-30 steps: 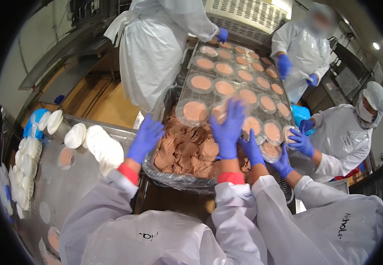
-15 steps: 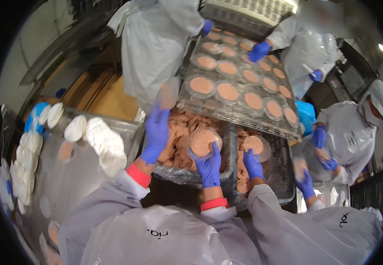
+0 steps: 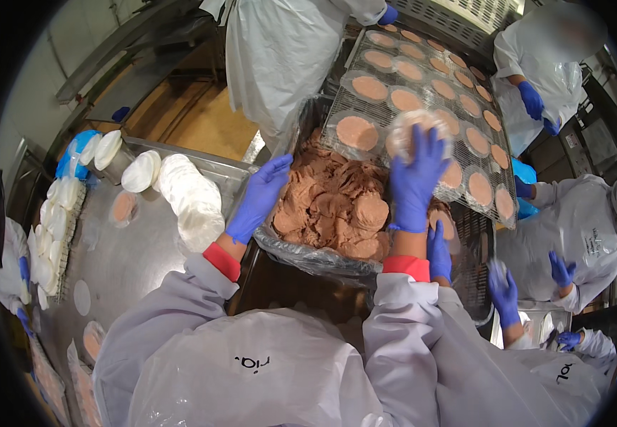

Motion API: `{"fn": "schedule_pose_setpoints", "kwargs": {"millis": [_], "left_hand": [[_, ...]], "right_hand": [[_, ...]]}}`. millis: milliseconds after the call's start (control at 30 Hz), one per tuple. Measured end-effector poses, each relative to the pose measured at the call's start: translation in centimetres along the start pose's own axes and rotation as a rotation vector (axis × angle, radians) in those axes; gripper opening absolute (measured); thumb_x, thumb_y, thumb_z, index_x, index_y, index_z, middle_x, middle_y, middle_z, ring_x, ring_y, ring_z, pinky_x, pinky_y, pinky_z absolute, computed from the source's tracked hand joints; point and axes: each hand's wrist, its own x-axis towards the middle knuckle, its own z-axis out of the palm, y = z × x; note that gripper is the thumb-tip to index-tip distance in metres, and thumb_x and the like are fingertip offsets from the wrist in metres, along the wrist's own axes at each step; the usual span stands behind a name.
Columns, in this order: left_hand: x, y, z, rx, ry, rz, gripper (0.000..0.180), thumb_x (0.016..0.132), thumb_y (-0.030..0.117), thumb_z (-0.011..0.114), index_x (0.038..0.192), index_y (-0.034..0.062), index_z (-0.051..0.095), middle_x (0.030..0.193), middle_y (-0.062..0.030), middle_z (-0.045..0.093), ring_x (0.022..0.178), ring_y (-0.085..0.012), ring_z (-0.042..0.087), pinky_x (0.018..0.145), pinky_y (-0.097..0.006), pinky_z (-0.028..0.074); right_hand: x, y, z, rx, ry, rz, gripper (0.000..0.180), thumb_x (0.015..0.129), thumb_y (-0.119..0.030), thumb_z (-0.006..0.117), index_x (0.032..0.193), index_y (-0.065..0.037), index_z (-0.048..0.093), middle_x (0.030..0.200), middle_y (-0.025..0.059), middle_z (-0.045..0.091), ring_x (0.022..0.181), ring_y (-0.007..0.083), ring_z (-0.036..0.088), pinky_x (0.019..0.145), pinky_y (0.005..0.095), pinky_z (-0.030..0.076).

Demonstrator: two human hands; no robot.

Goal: The person repeatedly picks up round white discs and places them onto a wire rack filled with pink ground meat. They press the discs into the meat to form patties and then move the finished items to a metal tray.

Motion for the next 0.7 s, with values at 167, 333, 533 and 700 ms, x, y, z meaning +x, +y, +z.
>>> {"fn": "schedule_pose_setpoints", "kwargs": {"millis": [167,333,533,700], "left_hand": [[0.9,-1.1,2.2,-0.259,-0.068,-0.314,0.047,0.081,0.017,0.056,0.123,0.0039,0.04,0.117,-0.007,0.049,0.107,-0.0144,0.046,0.091,-0.028,0.036],[4.7,-3.5,7.6,-0.549,-0.181,-0.205,0.041,0.082,0.016,0.055,0.118,0.0012,0.042,0.102,-0.009,0.053,0.09,-0.0169,0.053,0.077,-0.027,0.045],[1.9,0.0,9.1,-0.762,0.117,-0.157,0.029,0.079,0.014,0.055,0.103,-0.0027,0.051,0.089,-0.007,0.056,0.077,-0.0142,0.056,0.066,-0.027,0.048],[-2.8,2.7,3.2,0.126,0.076,0.283,0.039,0.077,0.017,0.061,0.108,-0.0023,0.049,0.092,-0.0058,0.057,0.085,-0.0147,0.054,0.08,-0.028,0.043]], "right_hand": [[-5.2,-2.2,1.7,-0.034,-0.218,0.017,0.071,0.067,-0.024,0.063,0.129,-0.015,0.032,0.137,0.0151,0.023,0.126,0.0359,0.021,0.1,0.0525,0.016],[-3.8,1.2,5.7,-0.084,-0.187,-0.119,0.065,0.067,-0.016,0.062,0.127,-0.013,0.037,0.127,0.0146,0.04,0.118,0.0365,0.035,0.097,0.0471,0.027],[-8.1,0.6,1.4,1.116,0.02,0.866,0.042,0.081,-0.019,0.056,0.116,0.0,0.045,0.112,0.0129,0.051,0.105,0.0279,0.048,0.084,0.0384,0.043],[-12.7,-9.7,-0.7,2.162,-0.34,1.297,0.055,0.081,-0.036,0.054,0.121,-0.003,0.034,0.125,0.0167,0.037,0.114,0.0318,0.039,0.087,0.0521,0.04]]}}
